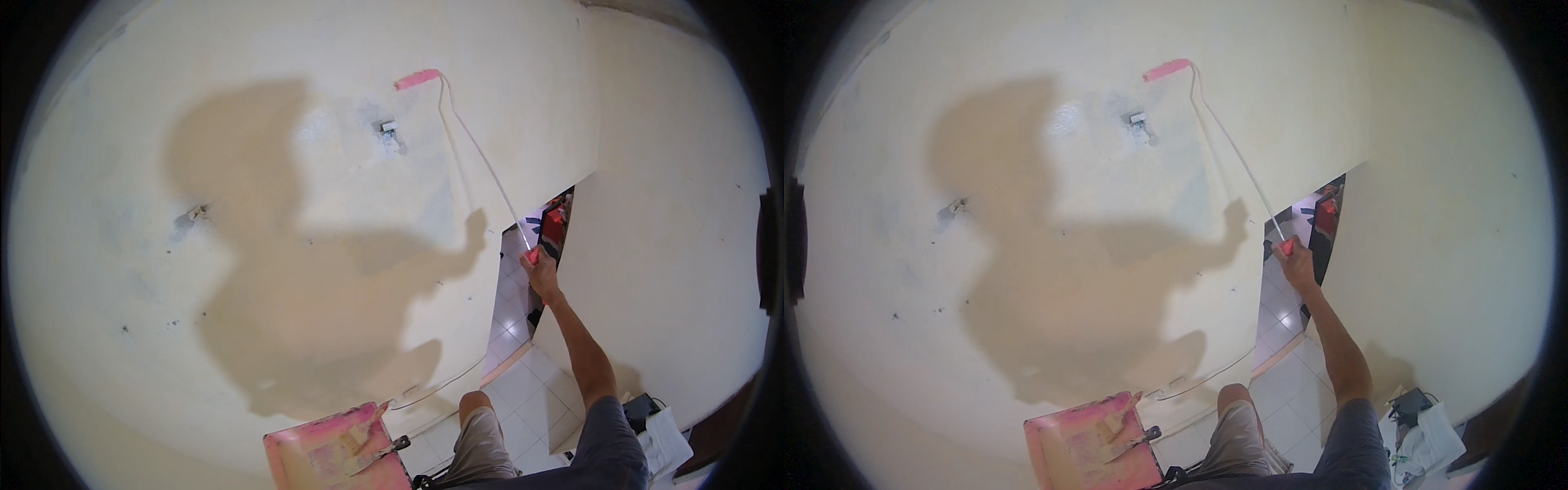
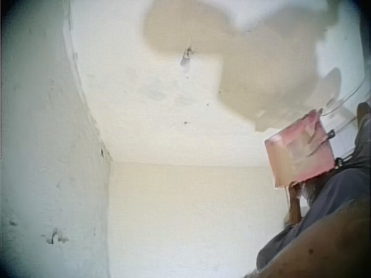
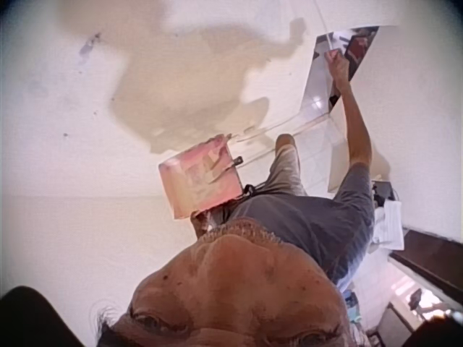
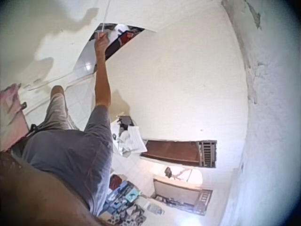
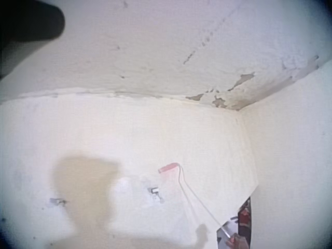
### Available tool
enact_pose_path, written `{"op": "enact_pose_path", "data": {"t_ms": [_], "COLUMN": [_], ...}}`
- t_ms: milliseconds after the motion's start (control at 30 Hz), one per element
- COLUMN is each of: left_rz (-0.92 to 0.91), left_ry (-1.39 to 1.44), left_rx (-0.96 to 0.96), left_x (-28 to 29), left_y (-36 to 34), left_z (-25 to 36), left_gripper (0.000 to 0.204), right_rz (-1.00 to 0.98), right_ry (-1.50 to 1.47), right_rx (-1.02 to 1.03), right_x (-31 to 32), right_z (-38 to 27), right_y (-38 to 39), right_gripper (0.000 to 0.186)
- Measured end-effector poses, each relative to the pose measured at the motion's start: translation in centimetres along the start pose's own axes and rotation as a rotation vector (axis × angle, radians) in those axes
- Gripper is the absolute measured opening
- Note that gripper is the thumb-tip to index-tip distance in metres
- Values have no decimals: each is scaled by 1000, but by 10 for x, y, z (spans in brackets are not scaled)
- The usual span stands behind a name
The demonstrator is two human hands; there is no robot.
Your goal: The person paints an interior wall using a roller and a brush, applying paint from a tray.
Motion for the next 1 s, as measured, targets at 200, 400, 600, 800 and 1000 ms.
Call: {"op": "enact_pose_path", "data": {"t_ms": [200,400,600,800,1000], "left_rz": [28,93,73,66,29], "left_ry": [134,259,-214,204,-57], "left_rx": [67,125,-174,111,-160], "left_x": [2,9,66,13,17], "left_y": [2,6,-10,7,0], "left_z": [1,-5,-23,1,-20], "left_gripper": [8,7,5,8,8], "right_rz": [-74,-37,-73,-104,-110], "right_ry": [46,35,-32,38,63], "right_rx": [-87,-91,-83,-133,-102], "right_x": [-33,-21,-40,-24,-26], "right_z": [17,-4,-38,-27,-40], "right_y": [64,40,46,56,53], "right_gripper": [31,28,31,28,29]}}
Point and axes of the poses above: each hand's wrist, its own y-axis away from the middle knuckle, its own x-axis out of the back of the hand, z = x × y, the point moved 1 cm from there along -y, towards the middle knuckle, and after that the axes turned 3 degrees about -z, right-handed, at the moved point
